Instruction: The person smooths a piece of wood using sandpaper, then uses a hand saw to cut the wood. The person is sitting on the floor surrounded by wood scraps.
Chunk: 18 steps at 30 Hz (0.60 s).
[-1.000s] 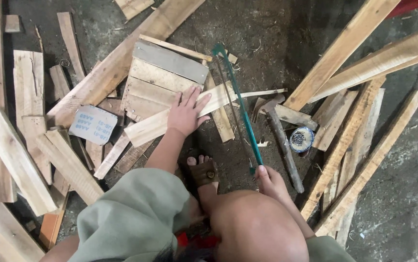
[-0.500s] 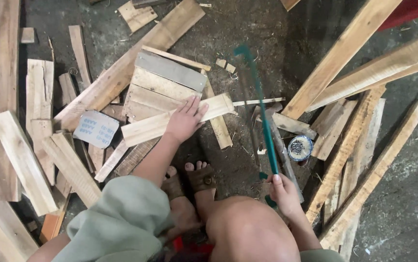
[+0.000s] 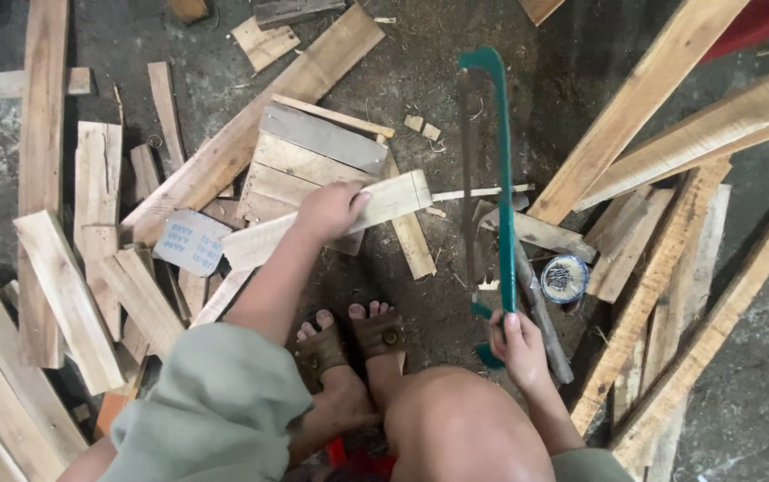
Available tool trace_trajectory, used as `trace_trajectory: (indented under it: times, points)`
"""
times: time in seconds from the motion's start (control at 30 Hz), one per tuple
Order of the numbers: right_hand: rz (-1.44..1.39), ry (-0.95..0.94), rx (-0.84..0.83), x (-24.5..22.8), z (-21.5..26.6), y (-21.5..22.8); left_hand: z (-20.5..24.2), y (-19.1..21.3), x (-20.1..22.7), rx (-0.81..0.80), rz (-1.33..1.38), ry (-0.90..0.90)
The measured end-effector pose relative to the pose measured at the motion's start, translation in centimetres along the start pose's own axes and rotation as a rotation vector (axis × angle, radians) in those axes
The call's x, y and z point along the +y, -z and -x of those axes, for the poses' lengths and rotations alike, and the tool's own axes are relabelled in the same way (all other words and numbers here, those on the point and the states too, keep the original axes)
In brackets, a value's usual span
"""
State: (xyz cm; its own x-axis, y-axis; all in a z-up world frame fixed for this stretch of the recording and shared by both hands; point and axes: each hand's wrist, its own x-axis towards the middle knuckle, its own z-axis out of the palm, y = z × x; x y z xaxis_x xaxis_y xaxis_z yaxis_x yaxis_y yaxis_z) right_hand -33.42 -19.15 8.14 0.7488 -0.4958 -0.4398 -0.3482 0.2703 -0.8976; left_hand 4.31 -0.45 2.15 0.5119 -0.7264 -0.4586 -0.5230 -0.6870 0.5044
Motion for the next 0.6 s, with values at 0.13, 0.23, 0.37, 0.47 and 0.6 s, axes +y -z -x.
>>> trace_trajectory:
  times: [0.13,0.23,0.37,0.47,0.6]
  points:
    - [-0.015,0.013,-0.016,1.5,-2.0,-1.2,0.2,-0.5,0.5,0.197,-0.242,-0.025]
    - [-0.009,0.026,-0.040,2.4,-4.0,-2.5,0.7,0.4,1.7,0.233,-0.229,0.081]
    - [-0.015,0.018,-0.017,3.3,-7.1,-4.8,-0.6,-2.4,0.4,0.462,-0.107,0.320]
    - [-0.006,-0.015,0.011,2.9,-8.7,-6.6,-1.0,-4.4,0.0,0.694,-0.224,0.273]
    - [0.015,-0.047,0.027,1.1,-10.0,-8.0,-1.4,-4.5,-0.2,0.702,-0.225,0.267]
